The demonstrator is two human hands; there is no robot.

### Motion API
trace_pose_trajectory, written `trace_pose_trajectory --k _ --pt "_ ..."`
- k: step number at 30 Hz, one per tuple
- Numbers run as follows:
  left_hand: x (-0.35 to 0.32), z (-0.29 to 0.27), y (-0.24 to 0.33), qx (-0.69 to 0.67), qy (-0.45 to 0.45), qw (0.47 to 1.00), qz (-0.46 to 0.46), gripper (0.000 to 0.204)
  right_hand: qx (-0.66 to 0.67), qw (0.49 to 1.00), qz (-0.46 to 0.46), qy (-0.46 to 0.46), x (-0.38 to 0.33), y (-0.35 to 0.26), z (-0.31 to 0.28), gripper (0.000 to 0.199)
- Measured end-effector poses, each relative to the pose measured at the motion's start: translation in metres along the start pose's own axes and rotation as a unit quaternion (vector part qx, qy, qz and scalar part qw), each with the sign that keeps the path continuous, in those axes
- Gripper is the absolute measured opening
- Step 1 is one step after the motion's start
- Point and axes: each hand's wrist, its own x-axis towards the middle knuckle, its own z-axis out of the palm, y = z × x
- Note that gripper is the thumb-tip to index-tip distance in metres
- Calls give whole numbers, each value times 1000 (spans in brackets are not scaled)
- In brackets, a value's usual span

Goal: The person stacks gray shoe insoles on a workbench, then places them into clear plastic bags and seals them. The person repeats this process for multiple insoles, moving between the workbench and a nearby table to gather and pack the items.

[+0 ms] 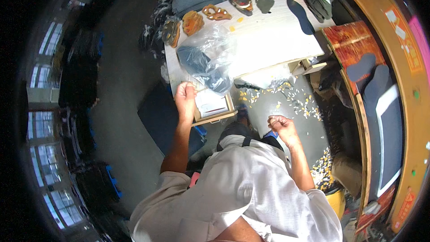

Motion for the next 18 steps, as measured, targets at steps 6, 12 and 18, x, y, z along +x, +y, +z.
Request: trace_pose_trajectory --k 6,12,18 --pt "-15 89 73 -54 -255 965 -7 14 -145 981 -119 45 -28 9 1 30" --pt "-131 186 66 -77 -633 759 -130 21 -122 929 -184 297 -71 31 5 29" --pt "-186 232 47 93 -861 499 -36 15 36 874 -118 470 -125 118 18 23"
